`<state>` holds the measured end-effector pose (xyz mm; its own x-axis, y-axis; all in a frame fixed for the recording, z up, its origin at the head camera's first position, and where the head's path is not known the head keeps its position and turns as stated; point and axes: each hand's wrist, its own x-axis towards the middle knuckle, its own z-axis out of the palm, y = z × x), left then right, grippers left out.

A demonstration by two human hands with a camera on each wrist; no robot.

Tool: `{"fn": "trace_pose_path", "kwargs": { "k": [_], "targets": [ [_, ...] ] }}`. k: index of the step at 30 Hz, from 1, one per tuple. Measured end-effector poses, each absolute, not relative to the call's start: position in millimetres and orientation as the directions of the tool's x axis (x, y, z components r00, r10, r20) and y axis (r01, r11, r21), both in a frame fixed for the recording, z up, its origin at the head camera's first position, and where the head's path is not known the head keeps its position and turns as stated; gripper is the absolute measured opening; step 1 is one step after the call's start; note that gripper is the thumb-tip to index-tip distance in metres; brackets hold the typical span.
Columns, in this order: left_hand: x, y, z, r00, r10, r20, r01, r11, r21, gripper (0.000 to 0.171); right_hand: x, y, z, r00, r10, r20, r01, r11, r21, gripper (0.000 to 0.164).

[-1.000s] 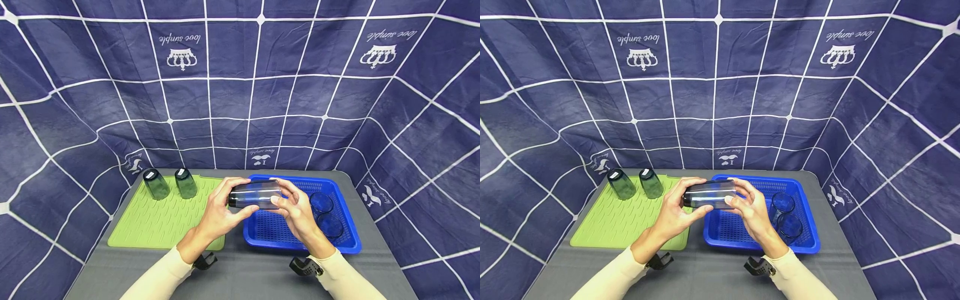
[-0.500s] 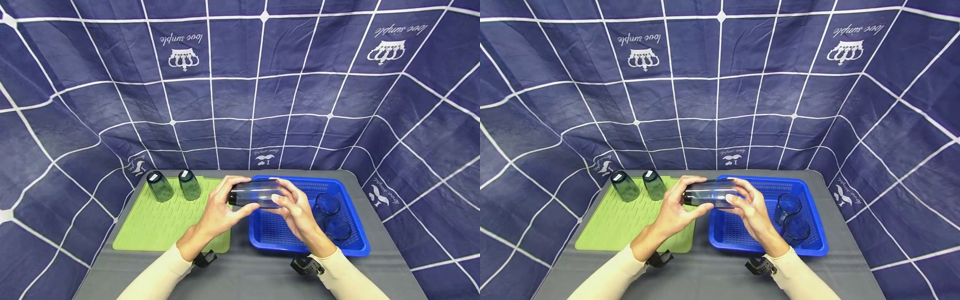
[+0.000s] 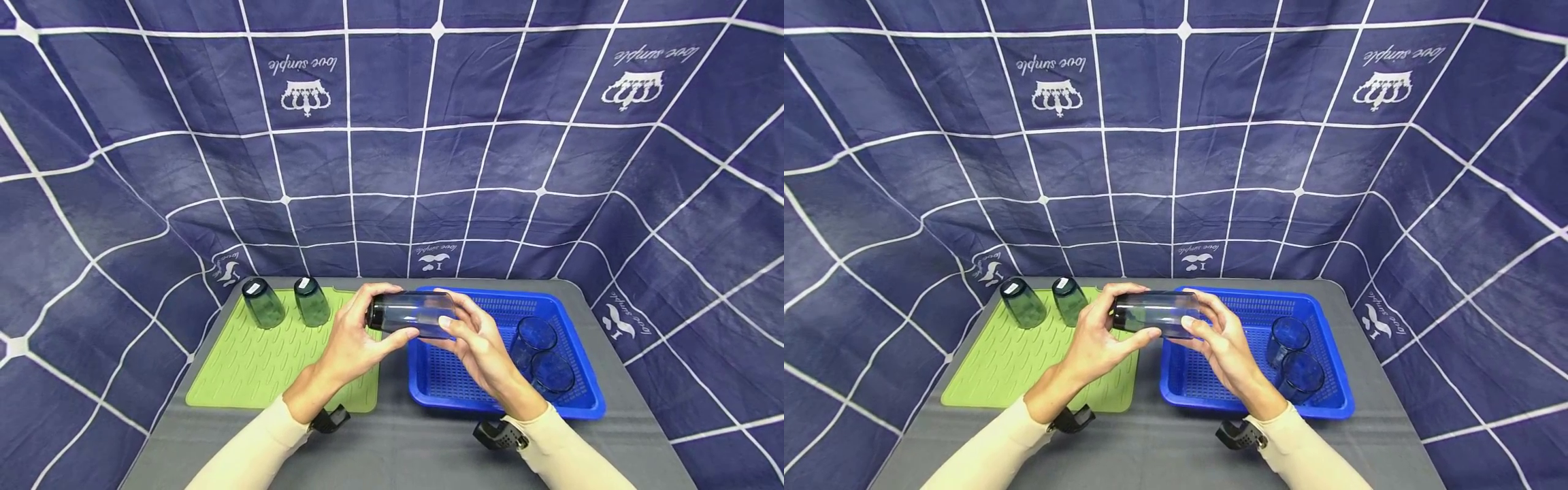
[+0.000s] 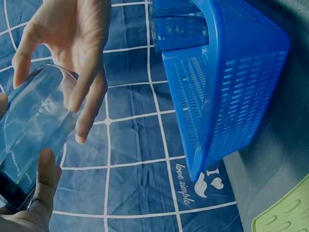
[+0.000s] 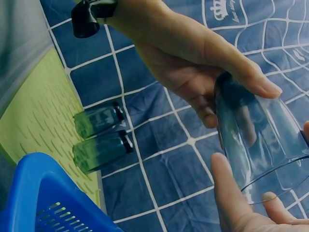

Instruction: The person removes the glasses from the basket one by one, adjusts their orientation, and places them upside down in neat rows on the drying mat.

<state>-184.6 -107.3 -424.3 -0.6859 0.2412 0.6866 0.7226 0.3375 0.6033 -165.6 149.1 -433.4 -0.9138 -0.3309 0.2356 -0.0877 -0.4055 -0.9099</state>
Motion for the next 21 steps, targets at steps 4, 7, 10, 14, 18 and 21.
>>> {"fn": "trace_pose_path", "kwargs": {
  "k": [4,7,10,14,18,21],
  "targets": [
    [-182.8,-108.7,-422.6,-0.712,0.23,0.664,0.7,0.317,0.64,0.074,-165.6,149.6,-431.8,-0.909,-0.35,0.227,-0.084,-0.381,-0.921,0.054],
    [-182.3,-109.8,-420.4,-0.707,0.227,0.67,0.704,0.315,0.636,0.074,-165.7,149.8,-430.7,-0.907,-0.361,0.218,-0.077,-0.365,-0.928,0.057],
    [-183.3,-110.4,-418.7,-0.692,0.224,0.686,0.716,0.33,0.615,0.074,-166.2,150.1,-429.8,-0.908,-0.363,0.209,-0.076,-0.348,-0.934,0.057],
    [-183.5,-111.4,-416.8,-0.688,0.223,0.69,0.718,0.342,0.606,0.074,-167.9,150.1,-429.0,-0.91,-0.364,0.196,-0.071,-0.327,-0.942,0.057],
    [-182.8,-112.9,-415.5,-0.697,0.223,0.682,0.711,0.344,0.614,0.073,-171.0,149.9,-429.2,-0.909,-0.371,0.188,-0.067,-0.316,-0.946,0.058],
    [-182.1,-114.1,-415.1,-0.697,0.218,0.683,0.709,0.353,0.611,0.073,-173.1,149.7,-430.1,-0.906,-0.38,0.184,-0.065,-0.305,-0.95,0.058]
  ]
}}
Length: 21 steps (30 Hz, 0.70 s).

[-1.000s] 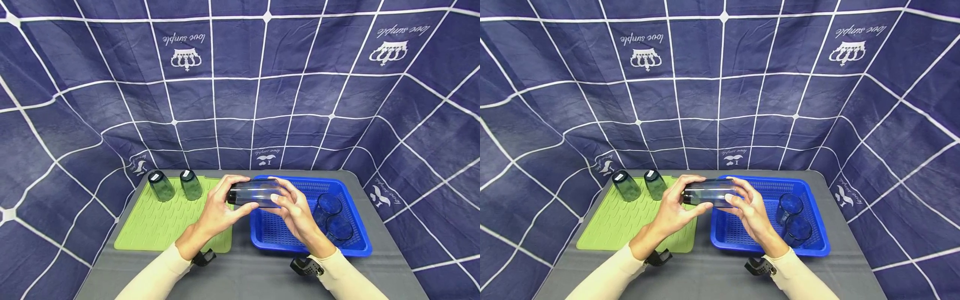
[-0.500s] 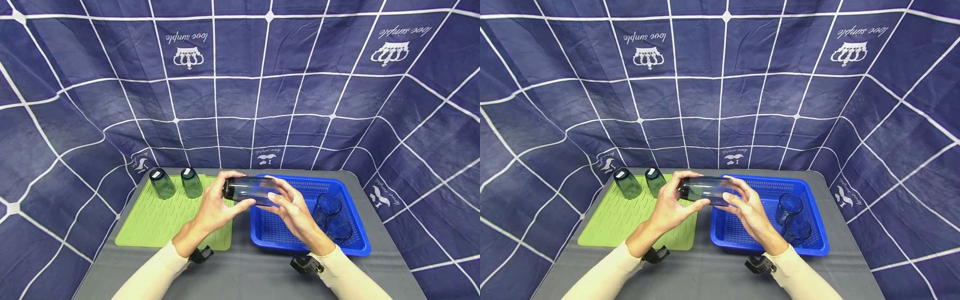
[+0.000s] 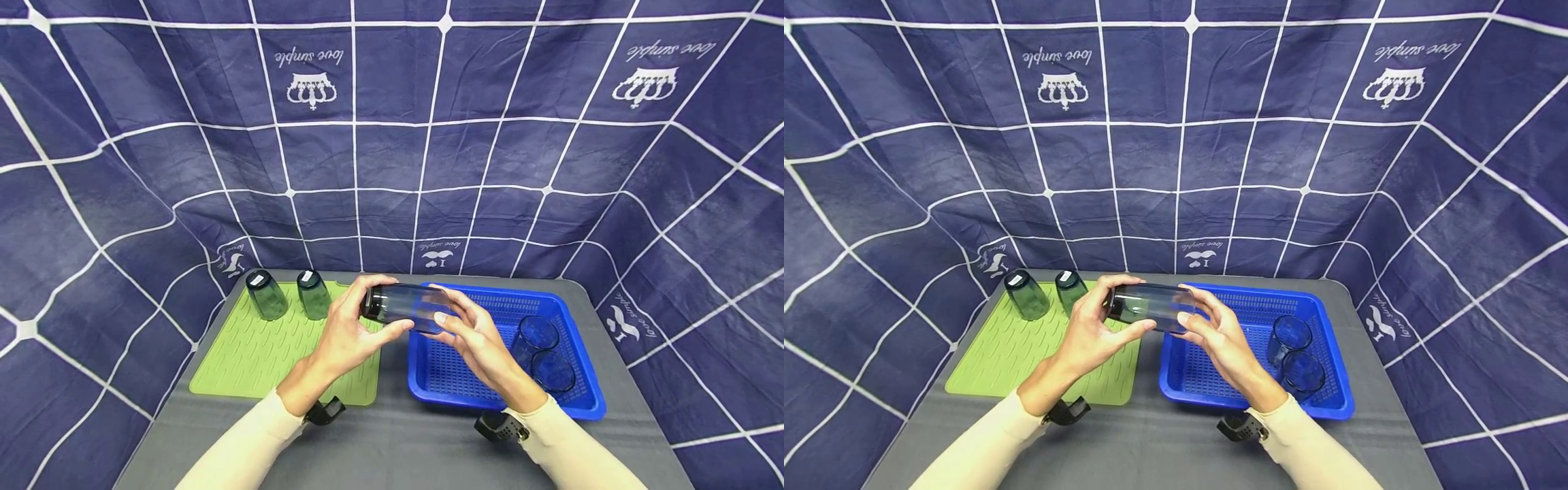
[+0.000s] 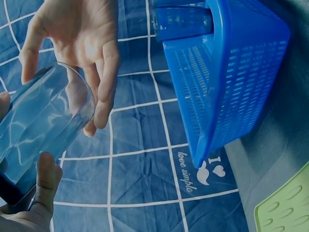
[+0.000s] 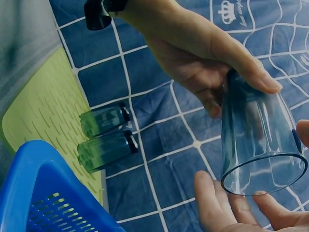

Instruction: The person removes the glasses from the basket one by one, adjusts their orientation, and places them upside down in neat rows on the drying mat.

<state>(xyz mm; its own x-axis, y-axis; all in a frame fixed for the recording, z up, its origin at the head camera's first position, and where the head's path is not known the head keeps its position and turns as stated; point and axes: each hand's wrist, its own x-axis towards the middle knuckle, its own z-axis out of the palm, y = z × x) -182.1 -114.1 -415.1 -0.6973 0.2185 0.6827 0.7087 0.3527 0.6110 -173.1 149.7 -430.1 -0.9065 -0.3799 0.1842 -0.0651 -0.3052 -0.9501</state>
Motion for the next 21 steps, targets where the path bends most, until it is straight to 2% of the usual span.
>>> {"fn": "trace_pose_path", "kwargs": {
  "k": [10,21],
  "targets": [
    [-185,-124,-414,-0.703,0.179,0.688,0.696,0.373,0.614,0.074,-178,153,-425,-0.919,-0.347,0.189,-0.138,-0.165,-0.977,0.063],
    [-193,-135,-414,-0.69,0.138,0.711,0.697,0.393,0.6,0.076,-180,168,-423,-0.915,-0.279,0.292,-0.285,-0.066,-0.956,0.058]
  ]
}}
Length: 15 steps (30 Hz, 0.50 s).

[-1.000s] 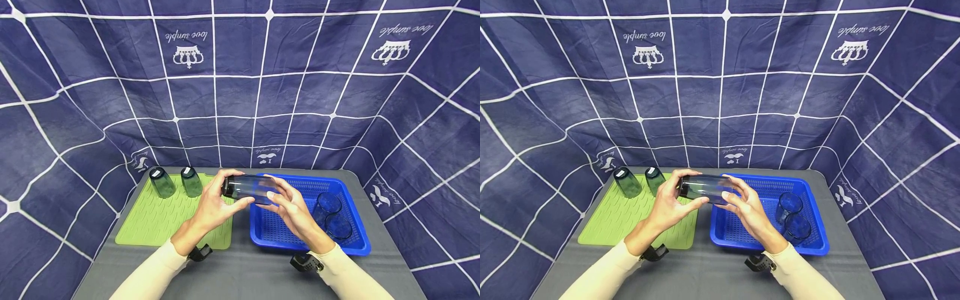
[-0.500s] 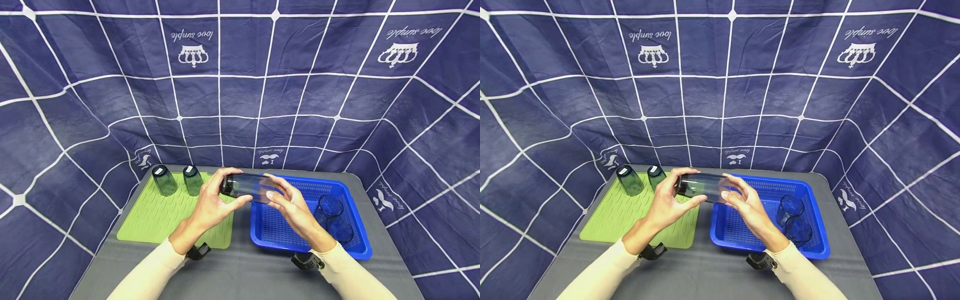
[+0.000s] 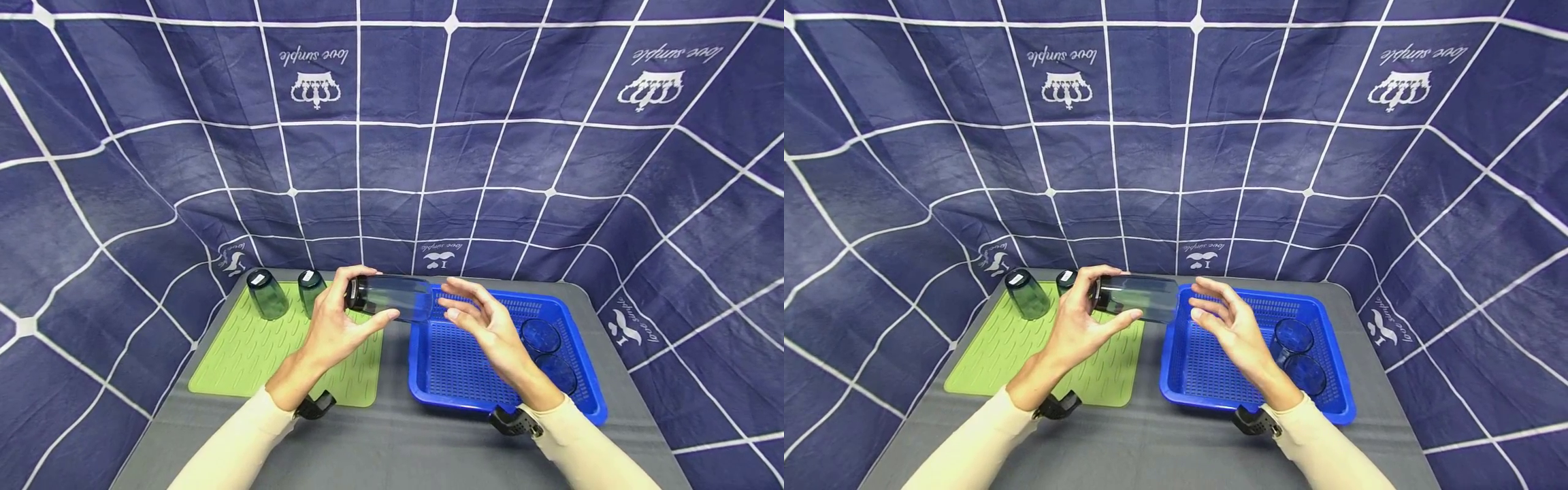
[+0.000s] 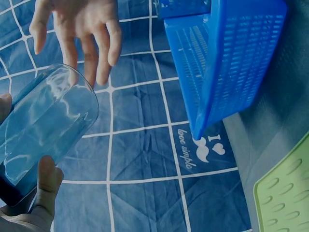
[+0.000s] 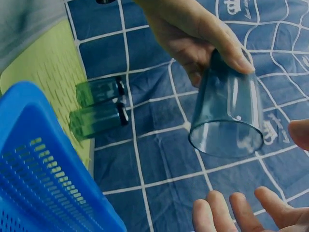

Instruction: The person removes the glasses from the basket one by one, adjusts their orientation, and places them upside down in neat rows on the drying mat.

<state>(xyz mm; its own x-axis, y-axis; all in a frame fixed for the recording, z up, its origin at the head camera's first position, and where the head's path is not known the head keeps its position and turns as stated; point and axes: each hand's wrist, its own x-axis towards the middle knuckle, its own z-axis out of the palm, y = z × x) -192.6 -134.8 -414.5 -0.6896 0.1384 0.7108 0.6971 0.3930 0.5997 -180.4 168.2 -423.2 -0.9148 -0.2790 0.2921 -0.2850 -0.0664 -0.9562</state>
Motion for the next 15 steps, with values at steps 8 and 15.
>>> {"fn": "trace_pose_path", "kwargs": {
  "k": [8,15],
  "targets": [
    [-199,-139,-419,-0.707,0.11,0.698,0.665,0.437,0.605,0.073,-181,188,-423,-0.917,-0.246,0.314,-0.331,0.031,-0.943,0.059],
    [-206,-143,-422,-0.709,0.088,0.699,0.657,0.441,0.611,0.071,-184,200,-425,-0.908,-0.245,0.339,-0.368,0.082,-0.926,0.06]
  ]
}}
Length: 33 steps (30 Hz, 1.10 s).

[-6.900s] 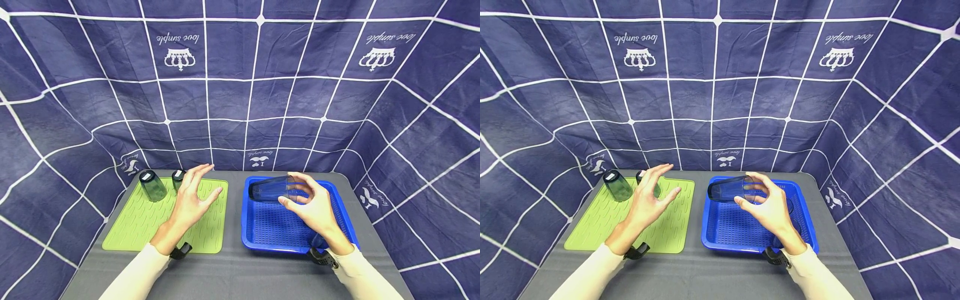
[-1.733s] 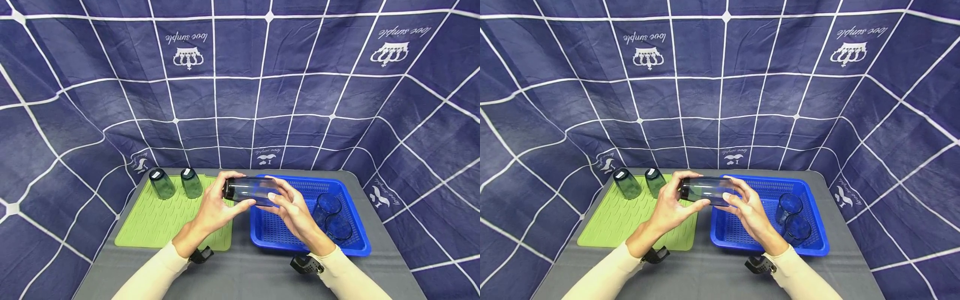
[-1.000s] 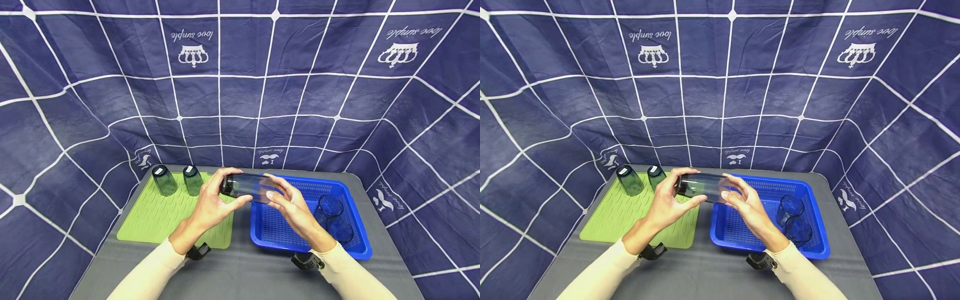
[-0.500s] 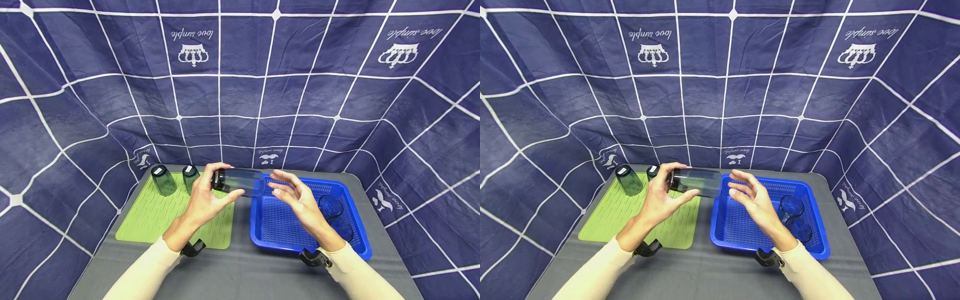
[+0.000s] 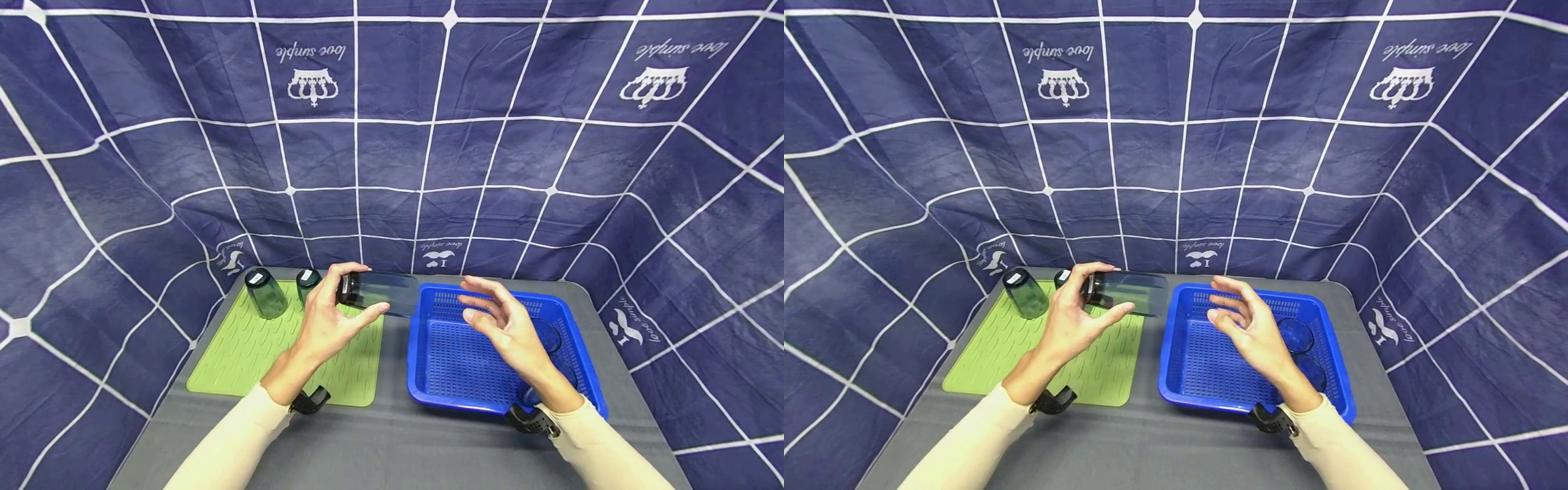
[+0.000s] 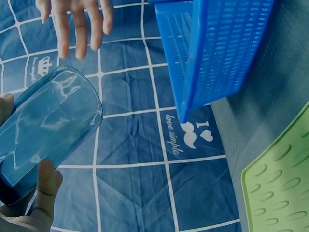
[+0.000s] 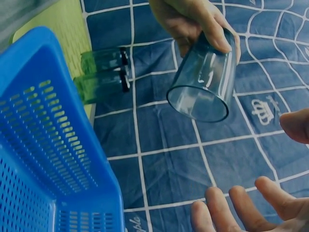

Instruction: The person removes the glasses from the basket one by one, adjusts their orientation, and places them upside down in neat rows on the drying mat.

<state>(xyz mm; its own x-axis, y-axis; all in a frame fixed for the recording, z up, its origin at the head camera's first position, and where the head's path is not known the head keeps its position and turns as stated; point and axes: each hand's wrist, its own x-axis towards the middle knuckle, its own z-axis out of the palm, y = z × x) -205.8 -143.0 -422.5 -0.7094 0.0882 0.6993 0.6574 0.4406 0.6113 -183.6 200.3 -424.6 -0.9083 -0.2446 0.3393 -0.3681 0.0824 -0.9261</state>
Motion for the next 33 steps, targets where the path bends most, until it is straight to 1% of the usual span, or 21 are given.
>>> {"fn": "trace_pose_path", "kwargs": {
  "k": [6,11,17,20,27,33],
  "targets": [
    [-211,-146,-425,-0.715,0.071,0.696,0.645,0.45,0.617,0.071,-186,209,-427,-0.899,-0.239,0.367,-0.401,0.111,-0.909,0.061],
    [-215,-147,-428,-0.731,0.047,0.681,0.617,0.472,0.63,0.072,-187,217,-427,-0.894,-0.222,0.389,-0.427,0.165,-0.889,0.059],
    [-218,-148,-433,-0.761,-0.017,0.648,0.56,0.486,0.671,0.087,-187,228,-428,-0.898,-0.204,0.39,-0.43,0.222,-0.875,0.058],
    [-221,-149,-434,-0.772,-0.04,0.634,0.541,0.483,0.689,0.091,-188,234,-428,-0.899,-0.196,0.393,-0.433,0.247,-0.867,0.058],
    [-229,-155,-435,-0.771,-0.051,0.635,0.532,0.498,0.685,0.088,-189,247,-428,-0.892,-0.177,0.417,-0.452,0.287,-0.845,0.057],
    [-235,-160,-436,-0.773,-0.057,0.632,0.509,0.539,0.671,0.088,-191,257,-429,-0.883,-0.162,0.44,-0.469,0.339,-0.815,0.058]
  ]
}}
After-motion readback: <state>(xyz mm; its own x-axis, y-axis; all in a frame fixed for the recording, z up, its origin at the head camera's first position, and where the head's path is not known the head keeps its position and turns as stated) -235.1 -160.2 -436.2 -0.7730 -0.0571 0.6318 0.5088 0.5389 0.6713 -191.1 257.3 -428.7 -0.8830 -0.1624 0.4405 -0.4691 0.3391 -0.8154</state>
